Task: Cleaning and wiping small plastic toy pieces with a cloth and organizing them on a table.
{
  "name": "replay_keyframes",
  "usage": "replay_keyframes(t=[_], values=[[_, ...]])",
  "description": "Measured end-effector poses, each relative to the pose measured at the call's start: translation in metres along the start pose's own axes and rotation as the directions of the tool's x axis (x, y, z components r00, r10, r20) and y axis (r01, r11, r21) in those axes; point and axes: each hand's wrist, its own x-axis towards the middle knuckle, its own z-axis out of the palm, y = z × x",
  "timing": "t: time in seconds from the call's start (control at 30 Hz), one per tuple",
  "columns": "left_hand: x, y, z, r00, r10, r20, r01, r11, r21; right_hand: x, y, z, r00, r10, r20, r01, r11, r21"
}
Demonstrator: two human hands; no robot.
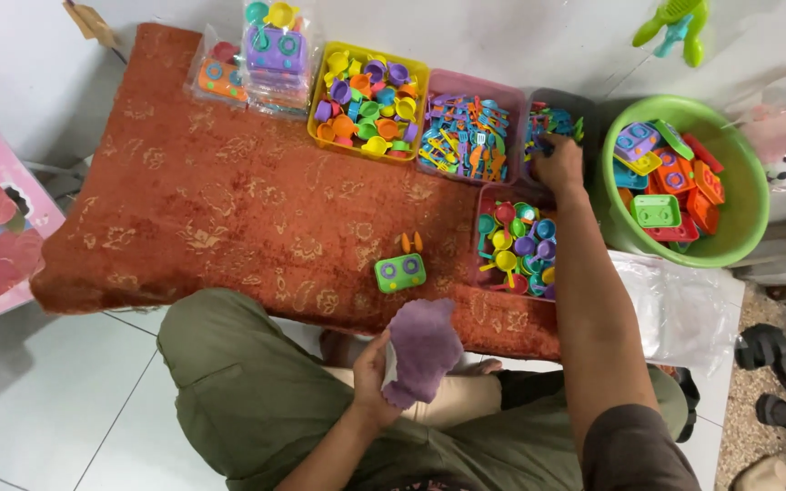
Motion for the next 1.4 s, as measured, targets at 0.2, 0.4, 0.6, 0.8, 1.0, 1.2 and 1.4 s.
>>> replay_keyframes(t=[0.2,0.4,0.6,0.8,1.0,1.2,1.4], values=[[0.007,-0.003,-0.007,1.0,-0.007,-0.001,0.007,1.0,0.013,-0.003,-0.012,-0.006,0.997,0.001,-0.077,-0.002,1.0,-0.012],[0.003,-0.003,-0.003,0.999,0.044,0.011,-0.045,0.998,0.051,-0.012,-0.011,-0.015,0.941,0.015,-0.339,0.112,0.929,0.352],[0.001,-0.003,0.0,0.996,0.078,0.043,-0.081,0.995,0.063,-0.063,-0.101,-0.072,0.948,0.017,-0.318,0.178,0.8,0.573],[-0.007,-0.003,0.02,0.981,0.151,-0.118,-0.158,0.986,-0.052,-0.172,-0.163,-0.1,0.996,-0.074,0.059,0.019,0.772,0.636],[-0.019,-0.009,0.023,0.992,0.1,0.079,-0.101,0.995,0.004,-0.289,-0.232,-0.105,0.888,-0.336,0.313,0.16,0.865,0.476],[-0.018,-0.014,0.002,0.981,0.104,0.161,-0.105,0.994,-0.001,-0.342,-0.237,-0.093,0.952,-0.303,0.035,0.254,0.853,0.456],[-0.041,-0.011,0.017,0.983,0.057,0.173,-0.069,0.995,0.065,-0.397,-0.179,-0.058,0.784,0.475,0.399,-0.532,0.184,0.827]])
